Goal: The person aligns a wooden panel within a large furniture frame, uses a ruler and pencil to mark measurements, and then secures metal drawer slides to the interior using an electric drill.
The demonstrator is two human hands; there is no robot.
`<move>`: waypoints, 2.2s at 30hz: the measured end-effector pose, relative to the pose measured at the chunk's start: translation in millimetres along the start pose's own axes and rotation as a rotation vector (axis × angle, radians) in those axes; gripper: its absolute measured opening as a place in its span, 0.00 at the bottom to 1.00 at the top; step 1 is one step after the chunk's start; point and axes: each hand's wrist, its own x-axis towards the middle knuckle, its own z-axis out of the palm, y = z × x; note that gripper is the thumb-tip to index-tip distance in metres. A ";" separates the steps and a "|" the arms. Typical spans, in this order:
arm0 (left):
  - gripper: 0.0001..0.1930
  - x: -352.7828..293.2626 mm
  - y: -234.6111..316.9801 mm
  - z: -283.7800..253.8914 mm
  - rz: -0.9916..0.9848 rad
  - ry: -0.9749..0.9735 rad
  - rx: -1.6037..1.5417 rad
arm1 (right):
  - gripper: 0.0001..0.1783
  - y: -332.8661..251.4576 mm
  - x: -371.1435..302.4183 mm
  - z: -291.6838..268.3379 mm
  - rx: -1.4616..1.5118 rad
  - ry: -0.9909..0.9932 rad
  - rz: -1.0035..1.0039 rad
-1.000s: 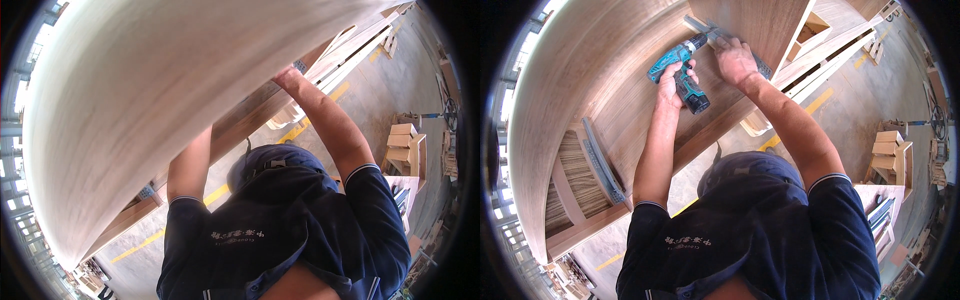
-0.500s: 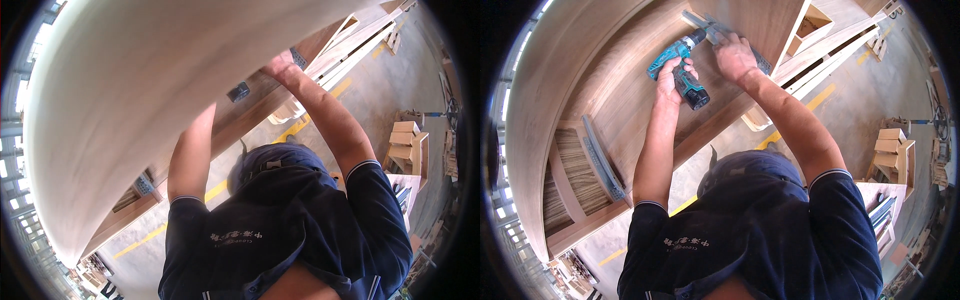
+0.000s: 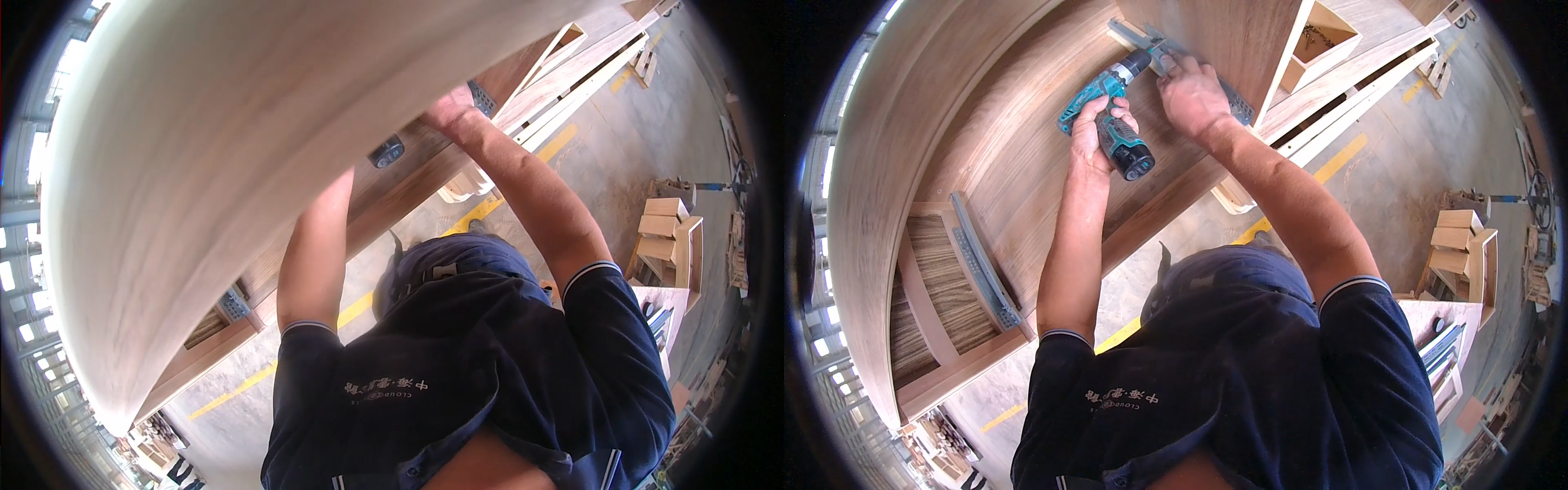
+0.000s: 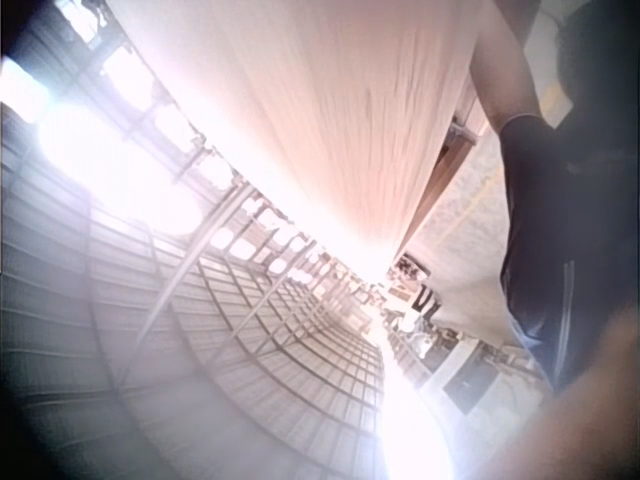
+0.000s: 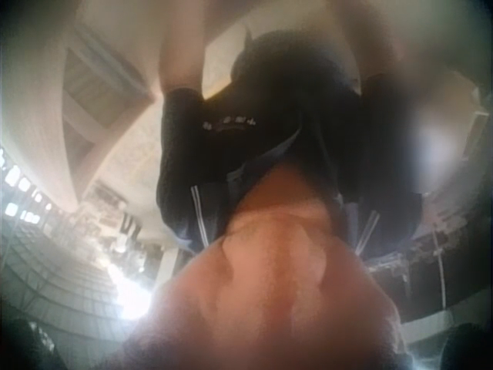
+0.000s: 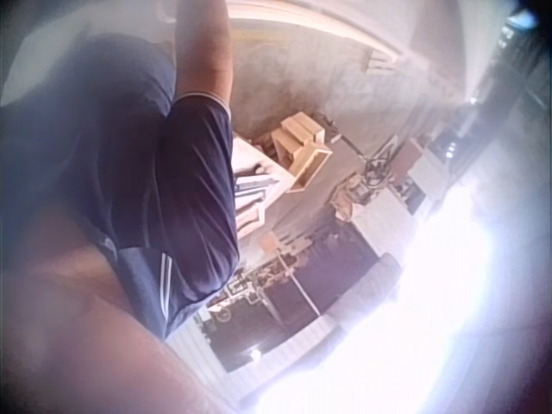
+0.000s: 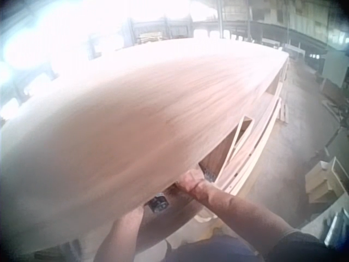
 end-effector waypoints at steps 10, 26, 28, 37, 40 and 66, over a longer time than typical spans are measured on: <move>0.18 -4.9 -9.2 23.5 0.151 0.066 0.169 | 0.17 4.5 1.6 2.0 0.118 -0.049 0.033; 0.24 -135.6 -119.6 53.2 0.402 -0.036 0.571 | 0.52 -49.2 -119.3 -111.6 1.116 -0.088 0.075; 0.35 -158.9 -119.0 58.1 0.504 -0.134 0.979 | 0.50 -52.4 -120.3 -136.6 1.284 -0.139 0.173; 0.32 -78.8 -139.3 45.3 1.126 -0.068 1.915 | 0.30 -22.5 -246.8 -129.2 1.205 -0.041 0.595; 0.47 -28.9 -170.4 58.1 0.942 0.256 2.035 | 0.27 -24.0 -283.2 -138.6 1.369 0.099 0.700; 0.43 -118.8 -204.6 27.2 0.762 0.405 2.109 | 0.38 122.0 -453.5 -209.4 1.078 0.065 0.953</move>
